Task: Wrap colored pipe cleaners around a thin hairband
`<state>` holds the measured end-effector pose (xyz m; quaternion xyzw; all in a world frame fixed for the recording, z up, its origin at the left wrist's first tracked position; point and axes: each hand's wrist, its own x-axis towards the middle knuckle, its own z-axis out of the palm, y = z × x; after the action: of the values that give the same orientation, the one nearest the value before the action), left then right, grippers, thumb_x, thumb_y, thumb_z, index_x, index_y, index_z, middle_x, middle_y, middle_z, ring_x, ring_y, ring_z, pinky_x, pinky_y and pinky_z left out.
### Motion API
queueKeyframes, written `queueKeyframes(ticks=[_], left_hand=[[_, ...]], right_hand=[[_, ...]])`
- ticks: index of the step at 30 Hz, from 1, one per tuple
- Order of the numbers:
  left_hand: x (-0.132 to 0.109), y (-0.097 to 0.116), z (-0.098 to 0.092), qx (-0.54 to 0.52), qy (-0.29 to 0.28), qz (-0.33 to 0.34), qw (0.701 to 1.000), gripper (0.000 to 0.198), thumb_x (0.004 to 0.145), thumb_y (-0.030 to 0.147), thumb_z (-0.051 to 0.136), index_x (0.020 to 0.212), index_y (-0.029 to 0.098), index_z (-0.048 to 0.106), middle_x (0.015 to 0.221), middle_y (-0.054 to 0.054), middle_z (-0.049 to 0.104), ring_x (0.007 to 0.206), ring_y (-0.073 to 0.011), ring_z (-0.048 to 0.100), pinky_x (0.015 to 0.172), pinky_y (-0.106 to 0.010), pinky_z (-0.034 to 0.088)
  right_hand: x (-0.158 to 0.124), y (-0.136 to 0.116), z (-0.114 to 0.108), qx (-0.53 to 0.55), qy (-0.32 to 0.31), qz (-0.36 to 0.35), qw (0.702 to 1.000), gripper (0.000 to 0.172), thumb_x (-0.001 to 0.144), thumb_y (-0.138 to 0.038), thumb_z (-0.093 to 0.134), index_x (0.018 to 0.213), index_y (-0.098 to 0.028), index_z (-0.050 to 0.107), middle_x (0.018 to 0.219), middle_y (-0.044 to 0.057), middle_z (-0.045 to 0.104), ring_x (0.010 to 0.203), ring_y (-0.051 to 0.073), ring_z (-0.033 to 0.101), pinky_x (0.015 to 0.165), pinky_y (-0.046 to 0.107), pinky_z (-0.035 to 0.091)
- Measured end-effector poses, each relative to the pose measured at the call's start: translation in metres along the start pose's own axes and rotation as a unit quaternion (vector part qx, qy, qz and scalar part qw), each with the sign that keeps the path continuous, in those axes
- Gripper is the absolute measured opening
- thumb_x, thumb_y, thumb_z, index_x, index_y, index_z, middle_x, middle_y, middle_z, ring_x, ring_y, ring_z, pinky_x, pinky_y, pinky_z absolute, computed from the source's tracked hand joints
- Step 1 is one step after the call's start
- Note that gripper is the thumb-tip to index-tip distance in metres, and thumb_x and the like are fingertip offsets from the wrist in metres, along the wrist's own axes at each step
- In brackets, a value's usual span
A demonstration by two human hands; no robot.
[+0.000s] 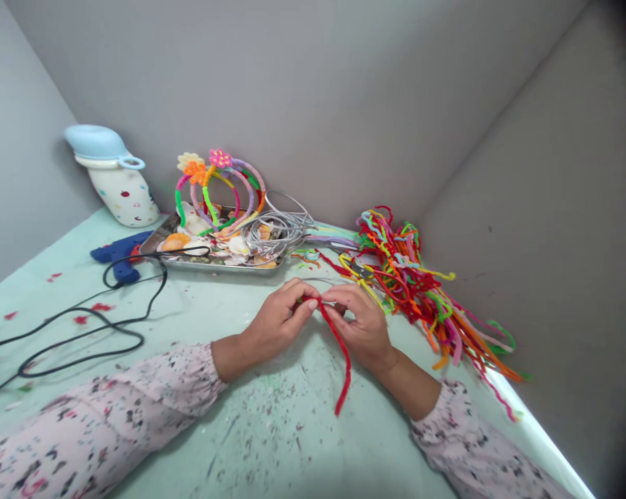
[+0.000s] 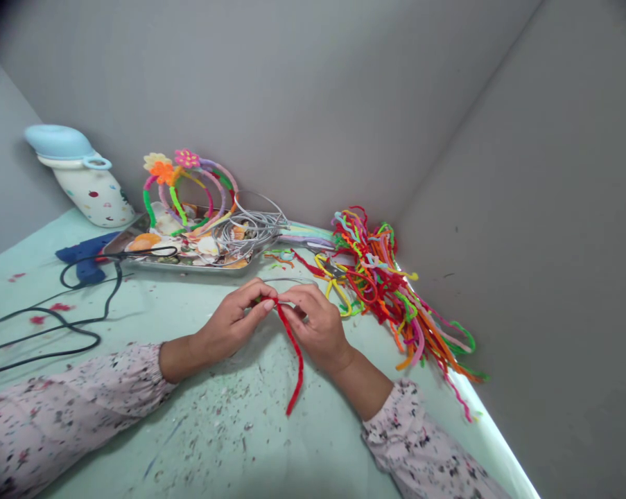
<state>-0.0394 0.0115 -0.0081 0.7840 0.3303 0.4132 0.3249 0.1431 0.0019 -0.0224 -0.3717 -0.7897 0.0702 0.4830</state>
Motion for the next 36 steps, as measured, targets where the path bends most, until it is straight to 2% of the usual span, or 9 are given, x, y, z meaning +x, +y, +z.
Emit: queueKeyframes(ticks=[5,27,36], left_hand=[[-0.0005,-0.0011,-0.0005,0.002,0.001,-0.001,1.000,0.017,0.094,0.023,0.043,0.087,0.015,0.056,0.084,-0.001,0.053,0.081,-0.0133,0.050,0.076,-0.027,0.039],[0.0005,-0.0005,0.0003,0.042,0.015,0.001,0.999,0.018,0.093,0.026,0.045,0.085,0.016,0.057,0.081,-0.002,0.054,0.079,-0.0152,0.050,0.074,-0.029,0.039],[0.0001,-0.0003,0.0008,0.059,0.017,0.011,0.998,0.017,0.093,0.025,0.045,0.085,0.017,0.057,0.083,-0.003,0.055,0.080,-0.0155,0.050,0.074,-0.029,0.039]], right_hand=[[0.0003,0.0004,0.0001,-0.010,-0.001,0.000,1.000,0.018,0.085,-0.015,0.061,0.100,-0.024,0.063,0.094,0.004,0.065,0.085,0.015,0.062,0.066,0.027,0.053],[-0.0019,0.0016,0.0012,0.006,0.006,0.054,0.999,0.006,0.085,-0.021,0.062,0.091,-0.023,0.064,0.088,0.003,0.067,0.068,0.012,0.059,0.061,0.025,0.050],[-0.0026,0.0001,0.0027,0.085,-0.004,0.124,0.989,0.006,0.082,-0.021,0.065,0.088,-0.023,0.065,0.087,0.001,0.065,0.063,0.010,0.057,0.058,0.024,0.048]])
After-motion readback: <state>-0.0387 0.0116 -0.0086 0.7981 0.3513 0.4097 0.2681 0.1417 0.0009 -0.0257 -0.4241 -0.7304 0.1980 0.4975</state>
